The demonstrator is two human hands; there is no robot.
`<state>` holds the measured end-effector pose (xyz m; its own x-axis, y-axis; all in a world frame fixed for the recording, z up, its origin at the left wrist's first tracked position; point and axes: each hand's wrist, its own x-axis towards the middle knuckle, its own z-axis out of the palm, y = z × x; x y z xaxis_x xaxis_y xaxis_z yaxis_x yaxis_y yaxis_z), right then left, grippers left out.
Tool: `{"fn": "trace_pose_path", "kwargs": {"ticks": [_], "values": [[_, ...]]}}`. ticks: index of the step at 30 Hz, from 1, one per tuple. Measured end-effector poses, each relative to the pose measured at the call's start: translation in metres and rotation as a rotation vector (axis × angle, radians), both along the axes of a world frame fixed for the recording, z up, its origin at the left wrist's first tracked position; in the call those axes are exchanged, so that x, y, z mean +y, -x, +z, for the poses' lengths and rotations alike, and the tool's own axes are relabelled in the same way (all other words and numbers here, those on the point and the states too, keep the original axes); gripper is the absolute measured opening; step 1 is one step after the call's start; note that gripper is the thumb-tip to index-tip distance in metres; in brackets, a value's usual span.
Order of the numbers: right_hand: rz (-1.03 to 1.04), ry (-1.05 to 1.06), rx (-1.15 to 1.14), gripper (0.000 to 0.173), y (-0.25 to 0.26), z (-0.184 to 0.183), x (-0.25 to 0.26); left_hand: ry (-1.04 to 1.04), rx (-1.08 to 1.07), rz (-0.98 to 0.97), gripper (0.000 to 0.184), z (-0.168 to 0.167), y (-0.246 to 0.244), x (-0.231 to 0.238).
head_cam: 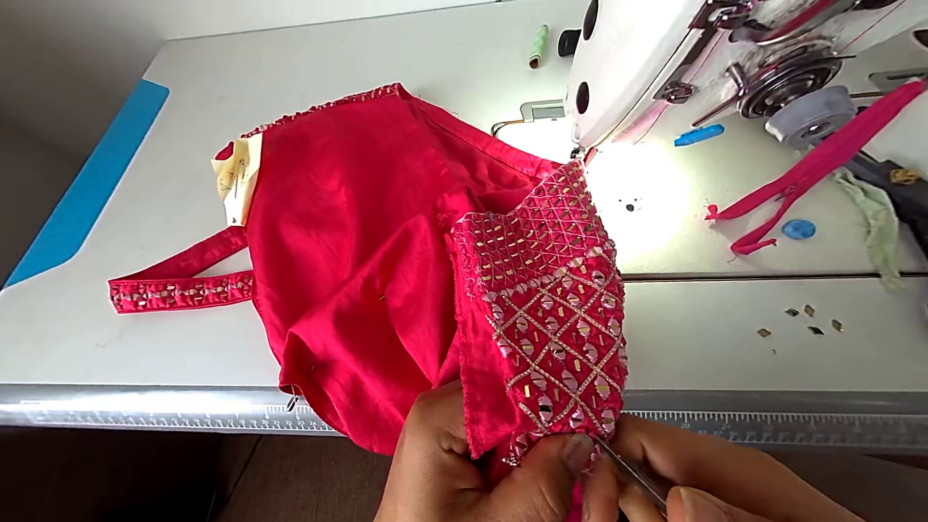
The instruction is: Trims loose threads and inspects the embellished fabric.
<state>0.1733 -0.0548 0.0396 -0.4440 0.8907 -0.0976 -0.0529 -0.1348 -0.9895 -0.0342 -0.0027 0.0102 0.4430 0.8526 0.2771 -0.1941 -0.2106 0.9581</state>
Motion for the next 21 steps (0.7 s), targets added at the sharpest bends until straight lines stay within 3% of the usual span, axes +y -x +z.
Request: {"fn": "trace_pose_path", "kwargs": {"ticks": [14, 19, 21], "values": [[-0.071, -0.024, -0.014, 0.031, 0.005, -0.003, 0.004, -0.004, 0.038, 0.070, 0.002, 0.000, -0.004, -0.003], [-0.170, -0.074, 0.254, 0.039, 0.008, -0.011, -0.002, 0.064, -0.073, 0.056, 0.007, 0.000, -0.007, -0.005], [-0.271, -0.158, 0.233, 0.040, 0.008, -0.012, -0.003, 0.097, -0.119, 0.040, 0.009, 0.001, -0.008, -0.006]]}}
